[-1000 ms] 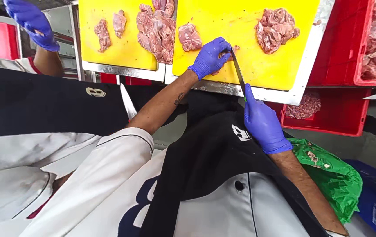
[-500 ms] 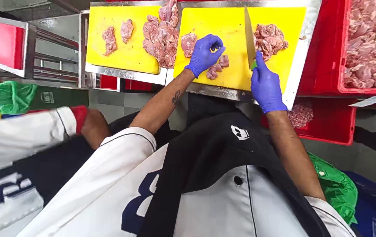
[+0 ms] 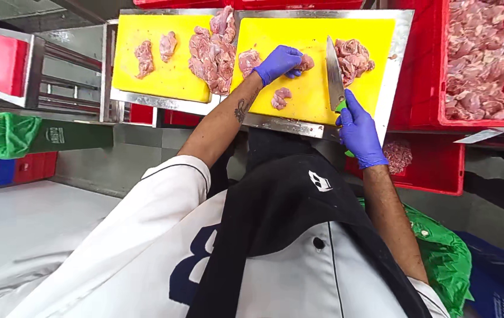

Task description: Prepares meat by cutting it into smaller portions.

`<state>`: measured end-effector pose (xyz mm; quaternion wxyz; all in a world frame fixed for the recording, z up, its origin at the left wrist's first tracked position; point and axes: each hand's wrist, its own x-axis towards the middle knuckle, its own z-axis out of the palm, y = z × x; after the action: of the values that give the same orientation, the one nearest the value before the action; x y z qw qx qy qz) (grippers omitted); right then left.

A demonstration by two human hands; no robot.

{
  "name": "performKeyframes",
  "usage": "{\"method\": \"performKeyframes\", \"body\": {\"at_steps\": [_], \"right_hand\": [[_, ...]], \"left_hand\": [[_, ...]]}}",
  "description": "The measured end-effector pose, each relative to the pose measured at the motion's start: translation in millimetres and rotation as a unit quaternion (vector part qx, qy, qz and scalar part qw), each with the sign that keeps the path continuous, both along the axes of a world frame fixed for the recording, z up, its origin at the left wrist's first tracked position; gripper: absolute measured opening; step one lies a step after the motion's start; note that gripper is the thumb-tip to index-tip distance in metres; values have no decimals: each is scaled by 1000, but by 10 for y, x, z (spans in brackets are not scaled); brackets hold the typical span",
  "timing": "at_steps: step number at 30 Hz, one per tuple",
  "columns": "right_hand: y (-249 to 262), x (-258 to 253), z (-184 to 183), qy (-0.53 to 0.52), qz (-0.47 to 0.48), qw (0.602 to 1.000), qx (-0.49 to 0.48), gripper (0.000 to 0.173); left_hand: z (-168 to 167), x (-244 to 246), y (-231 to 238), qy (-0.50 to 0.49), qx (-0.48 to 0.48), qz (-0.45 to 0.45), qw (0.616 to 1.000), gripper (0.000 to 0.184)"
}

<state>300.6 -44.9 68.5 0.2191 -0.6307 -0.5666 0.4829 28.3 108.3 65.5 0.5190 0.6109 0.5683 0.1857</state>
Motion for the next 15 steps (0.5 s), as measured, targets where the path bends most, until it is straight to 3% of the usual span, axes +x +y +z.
{"method": "performKeyframes", "body": {"at_steps": [2,5,10,15], "right_hand": [[-23,28,9,3,-6,1000,-6,51],[-76,43,1,5,-4,1000,-4,51],[-102,4,40,16,-2,1000,18,51],[-114,-11,-13,18,4,1000,16,52]], "left_hand": [[32,-19,40,98,85,-34,991,26],[138,-16,57,237,216,-55,946,39],[126,2,-132,299,222,-202,906,41],[-96,21,-366,293,200,1,935,32]]}}
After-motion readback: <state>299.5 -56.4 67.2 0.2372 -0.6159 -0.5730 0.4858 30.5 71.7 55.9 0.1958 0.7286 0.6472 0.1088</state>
